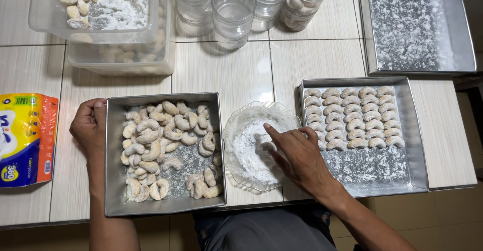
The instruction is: Coating crescent-shaped cookies with powdered sugar and arranging them in a tray
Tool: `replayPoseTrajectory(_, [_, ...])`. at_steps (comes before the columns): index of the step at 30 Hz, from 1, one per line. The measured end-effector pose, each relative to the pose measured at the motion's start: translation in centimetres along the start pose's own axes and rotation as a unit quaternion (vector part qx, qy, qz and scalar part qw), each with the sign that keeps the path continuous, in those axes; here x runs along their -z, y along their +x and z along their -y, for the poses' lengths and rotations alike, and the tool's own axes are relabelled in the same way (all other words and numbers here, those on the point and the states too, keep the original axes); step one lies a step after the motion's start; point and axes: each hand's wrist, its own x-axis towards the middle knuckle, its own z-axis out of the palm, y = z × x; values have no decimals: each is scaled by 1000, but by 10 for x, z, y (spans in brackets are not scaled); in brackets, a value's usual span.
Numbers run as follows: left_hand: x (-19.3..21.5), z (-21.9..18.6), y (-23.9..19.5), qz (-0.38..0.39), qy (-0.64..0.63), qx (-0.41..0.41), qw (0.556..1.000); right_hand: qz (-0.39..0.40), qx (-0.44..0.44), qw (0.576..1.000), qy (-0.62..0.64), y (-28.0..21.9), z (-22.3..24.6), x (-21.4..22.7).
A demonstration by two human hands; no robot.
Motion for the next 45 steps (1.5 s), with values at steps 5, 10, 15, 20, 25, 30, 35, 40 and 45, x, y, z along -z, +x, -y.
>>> replayPoseTrajectory(5, [-1,6,1,-4,4,-4,1000,-21,25,999,-3,1,-1,2])
replayPoseTrajectory(10, [-1,10,1,-4,2,-29,1000,-25,21,999,4,1,-2,2])
replayPoseTrajectory(15, [1,4,-1,-1,-3,-12,1000,-20,-8,999,35,-12,-11,-10])
replayPoseTrajectory(20, [0,13,0,5,-18,-29,999,-51,-56,991,111,-18,-18,1])
replayPoseTrajectory(25, [-1,25,-2,0,-18,-17,1000,-54,-275,937,209,-28,-17,60])
replayPoseTrajectory(30, [0,40,-1,10,-19,-50,999,-69,-277,953,102,-79,-43,64])
replayPoseTrajectory(35, [1,53,-2,12,8,-76,997,-39,-218,975,22,-111,-59,38])
replayPoseTrajectory(40, [1,55,-3,12,9,-83,996,19,-164,986,-23,-107,-63,23])
replayPoseTrajectory(45, [1,52,-3,14,10,-52,999,38,-160,986,-18,-89,-52,31])
